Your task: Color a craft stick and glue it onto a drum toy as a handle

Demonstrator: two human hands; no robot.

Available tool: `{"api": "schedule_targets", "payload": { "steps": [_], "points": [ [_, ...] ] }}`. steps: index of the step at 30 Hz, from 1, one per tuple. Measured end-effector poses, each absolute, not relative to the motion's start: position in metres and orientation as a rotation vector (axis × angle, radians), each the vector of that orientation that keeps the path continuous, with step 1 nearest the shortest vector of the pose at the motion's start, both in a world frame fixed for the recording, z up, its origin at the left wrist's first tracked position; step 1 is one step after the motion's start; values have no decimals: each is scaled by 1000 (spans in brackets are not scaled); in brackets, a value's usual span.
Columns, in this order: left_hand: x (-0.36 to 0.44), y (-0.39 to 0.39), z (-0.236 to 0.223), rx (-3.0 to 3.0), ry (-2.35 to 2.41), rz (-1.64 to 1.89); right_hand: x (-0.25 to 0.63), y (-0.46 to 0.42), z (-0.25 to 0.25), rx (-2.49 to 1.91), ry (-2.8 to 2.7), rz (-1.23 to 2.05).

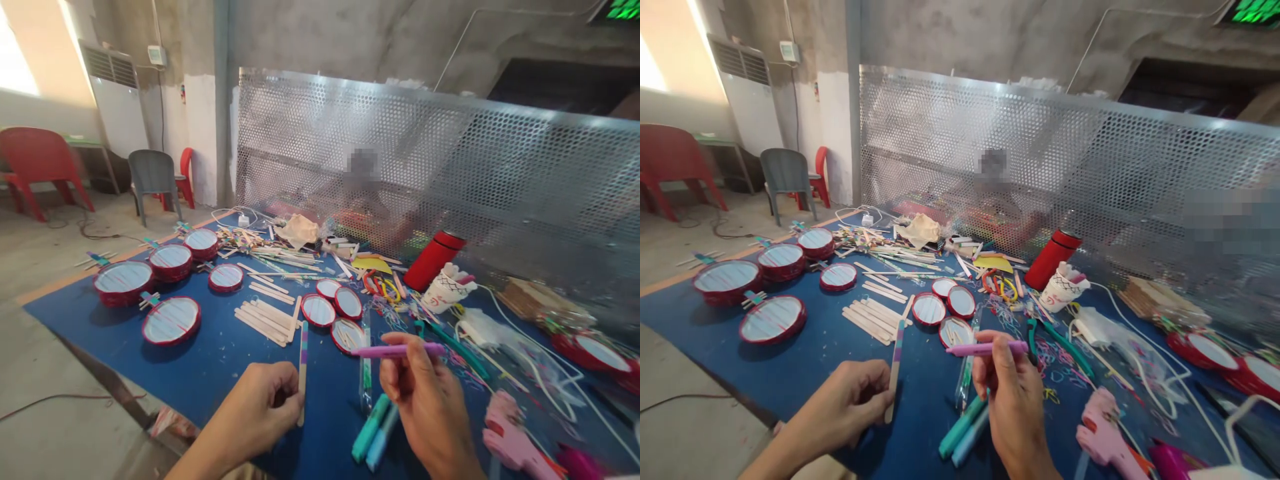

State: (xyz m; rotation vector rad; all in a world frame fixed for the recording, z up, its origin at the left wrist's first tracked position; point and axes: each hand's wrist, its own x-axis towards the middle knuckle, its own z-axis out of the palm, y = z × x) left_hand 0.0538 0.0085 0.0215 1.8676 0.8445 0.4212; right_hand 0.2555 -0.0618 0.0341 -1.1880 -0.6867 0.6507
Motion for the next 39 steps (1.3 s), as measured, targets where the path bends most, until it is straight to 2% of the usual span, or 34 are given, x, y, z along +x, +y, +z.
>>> {"api": "schedule_targets", "payload": {
  "steps": [39],
  "points": [
    [54, 11, 21, 1951, 817, 426, 255, -57, 32, -1209, -684, 735]
  ]
}}
